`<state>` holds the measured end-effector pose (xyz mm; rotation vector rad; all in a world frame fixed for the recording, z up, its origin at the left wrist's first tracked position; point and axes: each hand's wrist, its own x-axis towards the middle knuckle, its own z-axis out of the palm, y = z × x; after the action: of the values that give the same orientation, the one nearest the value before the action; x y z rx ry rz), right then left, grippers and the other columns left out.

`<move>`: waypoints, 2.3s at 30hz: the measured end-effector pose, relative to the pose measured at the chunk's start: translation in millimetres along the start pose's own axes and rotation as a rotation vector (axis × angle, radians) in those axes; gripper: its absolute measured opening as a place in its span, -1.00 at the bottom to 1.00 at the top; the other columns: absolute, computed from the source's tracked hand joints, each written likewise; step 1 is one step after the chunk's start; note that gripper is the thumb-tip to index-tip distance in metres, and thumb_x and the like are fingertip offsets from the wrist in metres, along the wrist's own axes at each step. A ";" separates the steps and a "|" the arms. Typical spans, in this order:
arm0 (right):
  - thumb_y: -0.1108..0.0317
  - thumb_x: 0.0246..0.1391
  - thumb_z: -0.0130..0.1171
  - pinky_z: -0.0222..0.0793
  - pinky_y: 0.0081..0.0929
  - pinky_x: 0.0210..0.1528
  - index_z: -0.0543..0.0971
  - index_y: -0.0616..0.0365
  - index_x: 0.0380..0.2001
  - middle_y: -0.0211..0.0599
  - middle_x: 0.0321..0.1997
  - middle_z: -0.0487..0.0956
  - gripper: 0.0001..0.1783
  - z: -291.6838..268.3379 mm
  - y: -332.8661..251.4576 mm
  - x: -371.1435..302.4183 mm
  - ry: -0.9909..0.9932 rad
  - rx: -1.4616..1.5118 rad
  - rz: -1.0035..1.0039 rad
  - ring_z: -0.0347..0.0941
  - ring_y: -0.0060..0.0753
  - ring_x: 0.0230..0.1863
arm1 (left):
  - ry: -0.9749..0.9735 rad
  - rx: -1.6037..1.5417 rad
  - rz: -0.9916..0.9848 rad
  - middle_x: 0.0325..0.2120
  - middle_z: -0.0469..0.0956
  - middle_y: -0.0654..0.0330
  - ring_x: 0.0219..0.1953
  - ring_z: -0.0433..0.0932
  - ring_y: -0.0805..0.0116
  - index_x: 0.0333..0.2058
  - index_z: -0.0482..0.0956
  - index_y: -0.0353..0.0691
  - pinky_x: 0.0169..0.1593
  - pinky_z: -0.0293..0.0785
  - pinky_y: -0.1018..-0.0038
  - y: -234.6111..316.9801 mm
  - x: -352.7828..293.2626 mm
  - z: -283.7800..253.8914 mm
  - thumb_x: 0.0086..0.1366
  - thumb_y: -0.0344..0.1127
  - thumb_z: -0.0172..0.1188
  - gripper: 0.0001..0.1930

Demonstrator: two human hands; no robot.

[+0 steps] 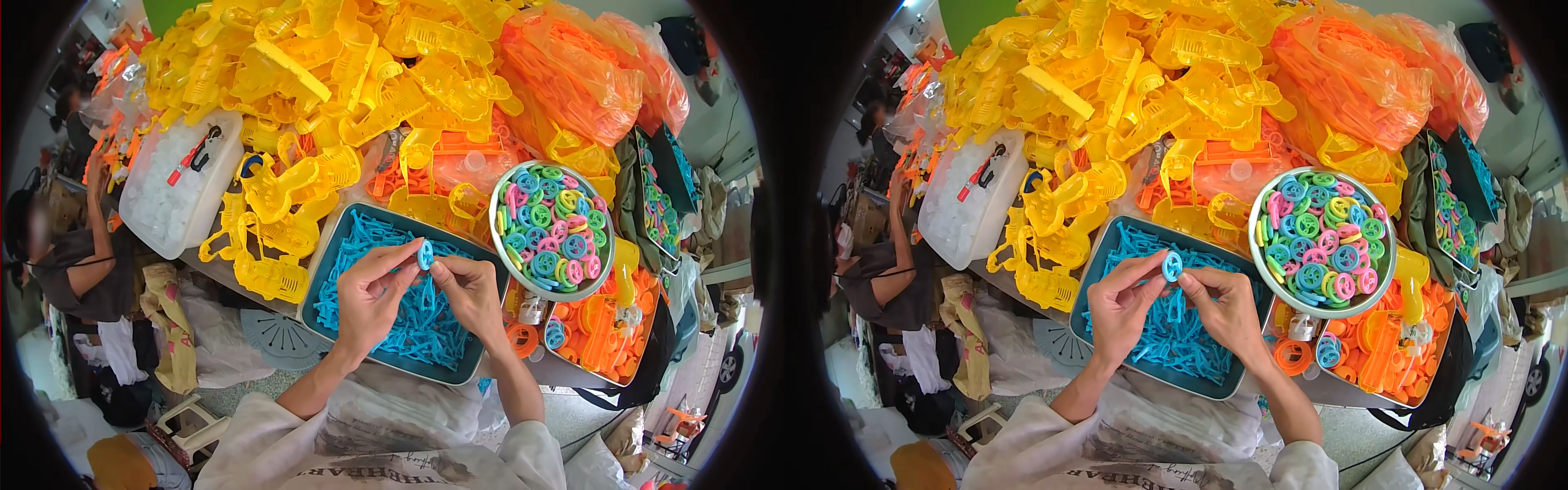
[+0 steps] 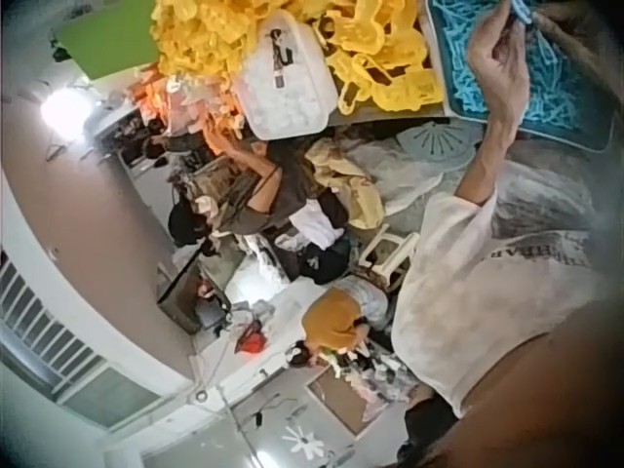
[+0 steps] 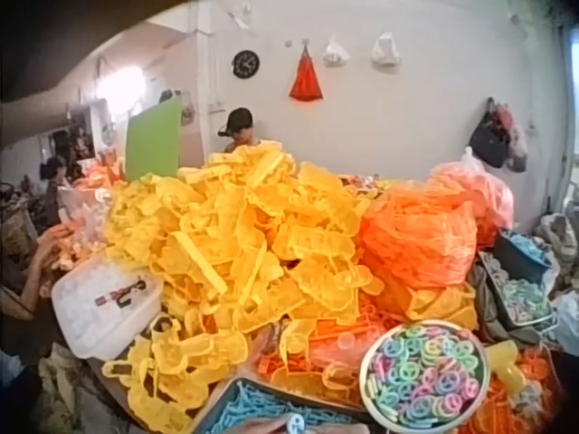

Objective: Assembling colorful plastic rings onto blue plastic hooks at a workbench in a factory setting.

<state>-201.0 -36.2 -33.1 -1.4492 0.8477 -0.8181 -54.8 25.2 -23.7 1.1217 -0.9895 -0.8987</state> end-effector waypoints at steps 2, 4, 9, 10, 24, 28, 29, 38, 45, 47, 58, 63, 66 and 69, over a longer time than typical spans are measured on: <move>0.28 0.23 0.16 0.18 -0.64 -0.49 0.65 0.33 -0.28 -0.38 -0.56 0.53 -0.72 0.0 -2.0 0.1 -0.043 -0.015 0.010 0.29 -0.68 -0.52 | -0.017 0.001 -0.024 -0.20 0.56 0.12 -0.22 0.57 0.45 -0.01 0.56 -0.33 -0.18 0.57 0.58 0.6 -0.1 -2.7 0.25 -0.61 0.17 -0.68; 0.27 0.23 0.15 0.18 -0.63 -0.50 0.65 0.33 -0.29 -0.39 -0.57 0.52 -0.72 0.9 -2.5 -0.8 -0.034 -0.030 0.001 0.29 -0.67 -0.53 | -0.028 0.026 0.013 -0.18 0.55 0.13 -0.24 0.59 0.47 0.02 0.55 -0.28 -0.23 0.58 0.63 -2.2 -0.5 -4.0 0.27 -0.60 0.14 -0.66; 0.29 0.25 0.12 0.20 -0.57 -0.53 0.62 0.35 -0.32 -0.36 -0.59 0.51 -0.72 4.3 0.5 -0.6 -0.020 -0.104 -0.079 0.30 -0.65 -0.56 | -0.013 0.125 0.077 -0.19 0.56 0.13 -0.25 0.57 0.49 -0.01 0.57 -0.31 -0.24 0.56 0.64 -1.6 -1.8 -2.6 0.23 -0.63 0.16 -0.66; 0.35 0.23 0.11 0.23 -0.51 -0.54 0.63 0.32 -0.31 -0.25 -0.59 0.52 -0.77 5.0 -1.3 -1.6 -0.013 -0.192 -0.144 0.35 -0.52 -0.58 | -0.009 0.160 0.088 -0.20 0.56 0.13 -0.22 0.56 0.49 -0.03 0.58 -0.34 -0.22 0.55 0.64 0.2 -3.1 -2.4 0.22 -0.65 0.17 -0.67; 0.48 0.12 0.12 0.30 -0.28 -0.54 0.53 0.30 -0.44 -0.10 -0.57 0.45 -0.90 8.2 5.6 -4.8 0.062 -0.470 -0.365 0.42 -0.06 -0.58 | 0.009 0.149 0.115 -0.21 0.56 0.14 -0.19 0.56 0.47 -0.06 0.58 -0.38 -0.12 0.53 0.60 -3.7 -3.7 8.0 0.22 -0.66 0.16 -0.70; 0.49 0.10 0.13 0.31 -0.29 -0.53 0.52 0.30 -0.44 -0.10 -0.56 0.46 -0.91 10.0 6.3 -5.7 0.079 -0.414 -0.327 0.43 -0.05 -0.57 | 0.021 0.138 0.141 -0.23 0.56 0.14 -0.19 0.57 0.46 -0.04 0.56 -0.39 -0.12 0.53 0.59 -3.6 -3.8 10.1 0.21 -0.66 0.17 -0.68; 0.49 0.10 0.13 0.32 -0.30 -0.53 0.53 0.29 -0.44 -0.10 -0.55 0.46 -0.92 9.9 6.2 -5.9 0.074 -0.404 -0.316 0.43 -0.04 -0.56 | 0.019 0.137 0.140 -0.23 0.56 0.14 -0.19 0.57 0.46 -0.04 0.56 -0.39 -0.12 0.53 0.59 0.0 -3.1 12.1 0.21 -0.66 0.17 -0.68; 0.53 0.04 0.16 0.38 -0.30 -0.47 0.52 0.29 -0.28 -0.10 -0.43 0.52 -0.86 8.6 7.1 -0.8 0.036 -0.412 -0.460 0.50 -0.02 -0.46 | -0.103 0.103 0.035 -0.10 0.51 0.11 -0.14 0.54 0.44 0.01 0.54 -0.36 -0.07 0.52 0.57 -1.3 0.8 -3.3 0.23 -0.63 0.15 -0.65; 0.54 0.03 0.17 0.39 -0.29 -0.48 0.52 0.28 -0.31 -0.12 -0.42 0.53 -0.88 7.1 4.4 2.8 0.012 -0.423 -0.473 0.50 -0.02 -0.46 | -0.194 0.344 0.075 -0.16 0.44 0.17 -0.15 0.50 0.46 0.00 0.56 -0.32 -0.05 0.51 0.57 2.4 3.3 -11.9 0.24 -0.60 0.15 -0.67; 0.52 0.02 0.20 0.41 -0.30 -0.47 0.52 0.28 -0.32 -0.13 -0.43 0.53 -0.87 5.6 5.0 2.0 -0.024 -0.458 -0.454 0.51 -0.02 -0.48 | -0.244 0.337 0.089 -0.17 0.40 0.18 -0.18 0.48 0.48 0.02 0.55 -0.28 -0.05 0.50 0.58 6.0 4.4 -13.2 0.23 -0.57 0.17 -0.64; 0.46 0.07 0.24 0.47 -0.42 -0.43 0.60 0.29 -0.22 -0.17 -0.40 0.61 -0.80 9.9 3.4 1.4 0.045 -0.321 -0.217 0.60 -0.30 -0.44 | -0.064 0.015 -0.101 -0.11 0.47 0.22 -0.11 0.52 0.51 -0.03 0.49 -0.33 -0.08 0.49 0.61 -2.2 7.5 -9.7 0.24 -0.48 0.25 -0.68; 0.46 0.03 0.30 0.45 -0.46 -0.43 0.63 0.25 -0.19 -0.23 -0.42 0.63 -0.76 8.2 3.8 0.6 0.108 -0.167 -0.089 0.57 -0.47 -0.44 | -0.022 0.092 -0.031 -0.17 0.52 0.20 -0.14 0.54 0.48 0.05 0.46 -0.33 -0.07 0.53 0.58 -4.0 7.0 -8.9 0.27 -0.47 0.22 -0.63; 0.46 -0.01 0.34 0.43 -0.49 -0.44 0.65 0.21 -0.25 -0.22 -0.42 0.63 -0.79 6.0 -0.6 1.4 0.187 -0.282 -0.148 0.55 -0.44 -0.46 | -0.055 0.003 -0.070 -0.16 0.53 0.17 -0.15 0.55 0.46 0.06 0.49 -0.31 -0.12 0.61 0.52 -6.3 6.5 -15.1 0.31 -0.46 0.16 -0.66; 0.49 -0.03 0.34 0.43 -0.51 -0.46 0.66 0.20 -0.28 -0.21 -0.41 0.62 -0.82 4.9 0.4 3.1 0.184 -0.353 -0.287 0.54 -0.39 -0.48 | 0.021 -0.077 -0.134 -0.19 0.57 0.13 -0.17 0.57 0.47 0.02 0.52 -0.34 -0.15 0.64 0.49 1.7 8.1 -10.2 0.34 -0.44 0.13 -0.71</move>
<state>-195.2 -36.5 -33.7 -1.8575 0.9704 -1.0678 -42.5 20.9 -22.1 1.1401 -0.8626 -1.0223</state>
